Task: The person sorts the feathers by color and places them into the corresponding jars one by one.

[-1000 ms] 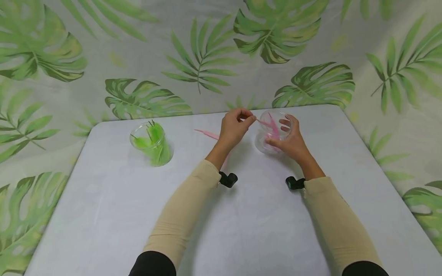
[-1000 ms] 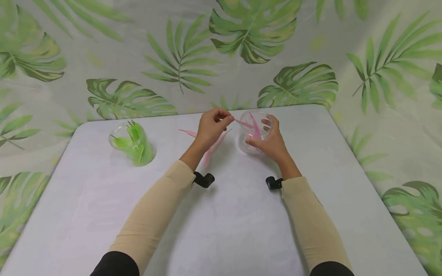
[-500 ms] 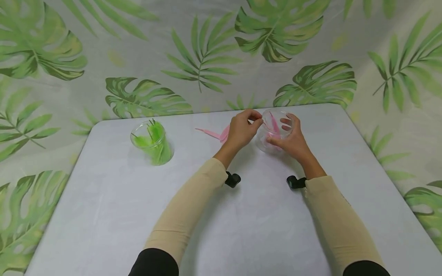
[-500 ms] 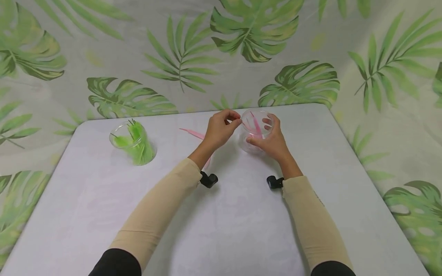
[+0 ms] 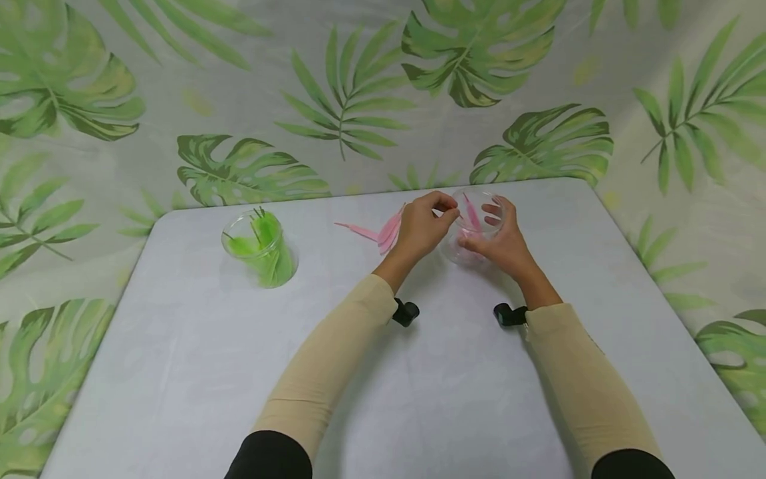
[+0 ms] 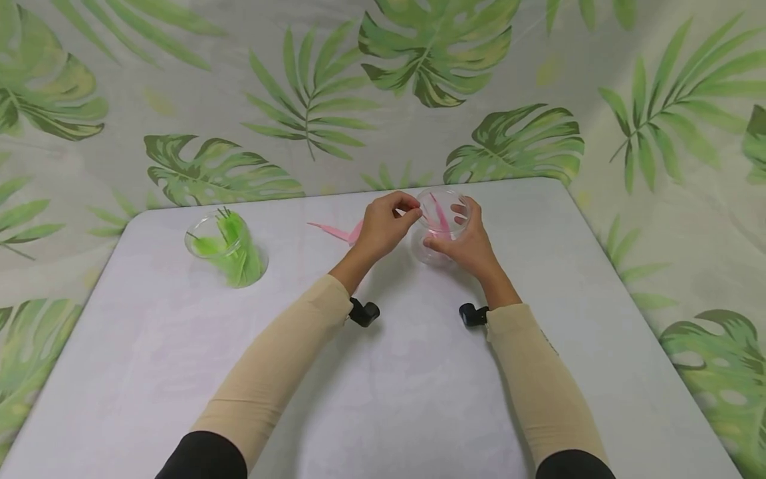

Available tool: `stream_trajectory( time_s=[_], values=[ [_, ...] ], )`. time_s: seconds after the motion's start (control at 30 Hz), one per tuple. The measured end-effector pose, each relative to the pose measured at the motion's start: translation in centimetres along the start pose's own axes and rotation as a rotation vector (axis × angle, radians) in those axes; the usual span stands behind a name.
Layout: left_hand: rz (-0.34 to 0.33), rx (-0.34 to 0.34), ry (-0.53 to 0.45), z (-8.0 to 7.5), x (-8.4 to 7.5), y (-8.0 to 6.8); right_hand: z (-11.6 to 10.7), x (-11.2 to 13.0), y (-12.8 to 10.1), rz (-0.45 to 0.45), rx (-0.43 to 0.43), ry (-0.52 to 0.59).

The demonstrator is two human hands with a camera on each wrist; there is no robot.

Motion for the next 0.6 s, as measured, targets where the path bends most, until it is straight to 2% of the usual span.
stream_trajectory(
  time_s=[0.2,0.33,0.43,0.6],
  values=[
    [-0.001,0.06,-0.04,-0.2,0.4,0.1,0.1,-0.1,0.1,0.018,-0.004,-0.017],
    [-0.019,0.06,-0.063,-1.5,1.3,0.3,0.1,0.0,0.1,0.028,0.0,-0.033],
    [-0.048,0.028,-0.052,-3.3,2.7,0.5,0.1,0.0,0.0,0.035,0.001,-0.042],
    [-0.134,0.006,-0.024,-6.1,6.4,0.8,0.0,0.0,0.0,0.042,0.002,-0.049]
  ],
)
Point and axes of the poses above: each hand's wrist, its own y-axis towards the middle knuckle, its own z-axis out of the palm, x = y × z, the point moved 9 cm from there along y, towards the middle knuckle, and after that the axes turned 8 degrees about -z, right-handed, at the moved point
